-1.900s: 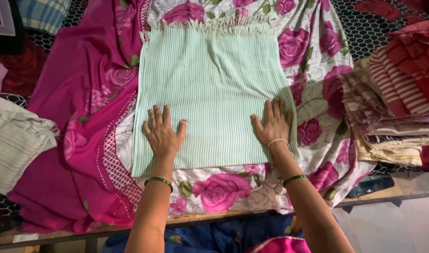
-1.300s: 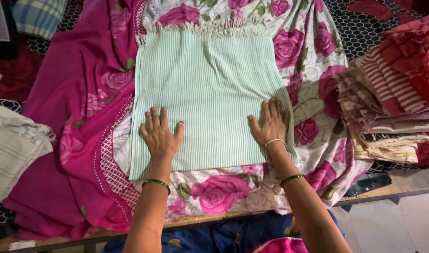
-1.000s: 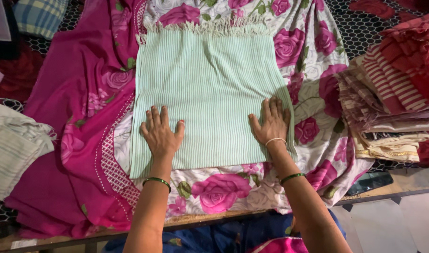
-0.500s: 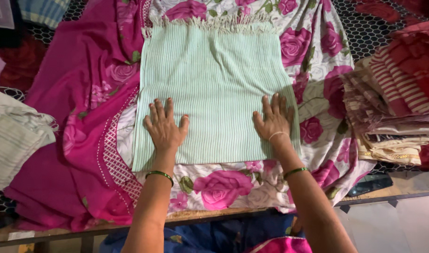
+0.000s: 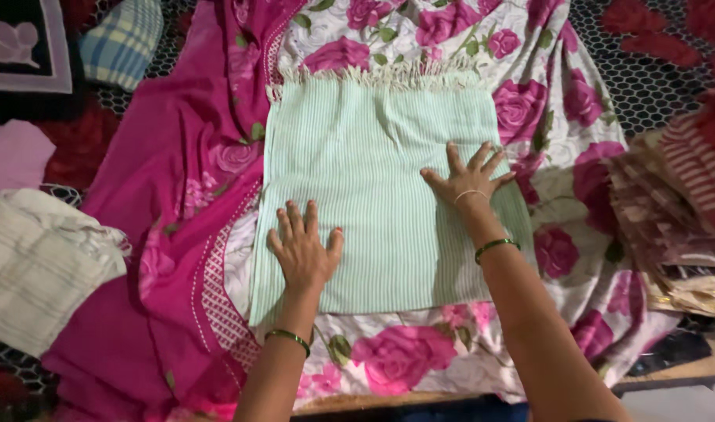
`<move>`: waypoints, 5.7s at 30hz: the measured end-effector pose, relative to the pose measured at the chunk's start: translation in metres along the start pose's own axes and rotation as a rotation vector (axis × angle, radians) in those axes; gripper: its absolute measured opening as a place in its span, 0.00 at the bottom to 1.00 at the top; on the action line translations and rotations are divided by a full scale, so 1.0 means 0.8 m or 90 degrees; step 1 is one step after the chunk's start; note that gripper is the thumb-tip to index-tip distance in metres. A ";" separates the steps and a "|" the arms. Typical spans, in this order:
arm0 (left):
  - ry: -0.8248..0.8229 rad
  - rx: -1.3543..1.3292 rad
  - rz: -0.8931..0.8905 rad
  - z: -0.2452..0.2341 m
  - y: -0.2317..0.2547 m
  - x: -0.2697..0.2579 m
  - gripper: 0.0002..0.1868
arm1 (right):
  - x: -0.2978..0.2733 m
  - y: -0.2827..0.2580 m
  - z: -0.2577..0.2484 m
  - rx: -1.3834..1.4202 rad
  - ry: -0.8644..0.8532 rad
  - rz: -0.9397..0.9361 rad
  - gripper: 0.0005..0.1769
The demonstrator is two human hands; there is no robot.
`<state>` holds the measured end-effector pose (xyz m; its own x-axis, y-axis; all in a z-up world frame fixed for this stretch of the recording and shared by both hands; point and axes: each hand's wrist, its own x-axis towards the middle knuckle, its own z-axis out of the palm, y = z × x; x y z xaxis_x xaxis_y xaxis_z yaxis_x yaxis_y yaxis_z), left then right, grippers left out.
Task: The person folds several pieces of fabric on a floral-patterned surface. They smooth and fold a light green striped cloth, then a cream striped cloth, and finally a red checkered cloth, stacking each folded piece to the side.
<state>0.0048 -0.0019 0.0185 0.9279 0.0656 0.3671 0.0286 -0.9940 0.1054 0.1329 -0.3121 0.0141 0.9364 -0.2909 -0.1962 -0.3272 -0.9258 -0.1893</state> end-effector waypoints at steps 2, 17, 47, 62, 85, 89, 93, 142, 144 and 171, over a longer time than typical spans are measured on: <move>-0.014 -0.007 0.006 0.000 0.000 0.001 0.40 | 0.022 -0.011 0.000 -0.002 0.003 0.019 0.56; -0.025 -0.038 -0.011 0.011 -0.002 0.009 0.40 | 0.042 -0.263 0.099 -0.045 0.134 -0.457 0.42; -0.025 -0.049 0.016 0.021 0.001 0.020 0.40 | 0.338 0.021 0.010 0.129 0.345 -0.282 0.20; -0.035 -0.046 0.008 0.027 -0.009 0.018 0.41 | 0.059 0.022 -0.056 0.882 -0.280 -0.896 0.12; 0.089 -1.071 -0.364 0.126 -0.090 0.010 0.41 | -0.174 0.171 0.027 0.268 0.301 -0.406 0.33; -0.042 -0.996 -0.413 0.058 -0.106 0.020 0.50 | -0.178 0.167 0.017 0.157 0.293 -0.478 0.31; -0.218 -0.682 -0.353 -0.003 -0.088 0.025 0.46 | -0.168 0.176 0.000 0.005 0.279 -0.511 0.26; -0.059 0.023 -0.156 0.003 -0.154 0.056 0.36 | -0.097 0.150 0.028 0.146 0.129 -0.375 0.41; -0.045 -0.048 -0.114 -0.015 -0.150 0.041 0.36 | -0.127 0.167 0.025 0.137 0.081 -0.343 0.39; -0.142 -0.091 0.165 0.060 0.038 0.046 0.33 | -0.077 -0.033 0.077 -0.064 0.001 -0.348 0.43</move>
<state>0.0575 -0.0338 -0.0096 0.9559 -0.2235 0.1904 -0.2562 -0.9517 0.1690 0.0760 -0.2553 -0.0281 0.9666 0.2386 -0.0938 0.2204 -0.9603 -0.1708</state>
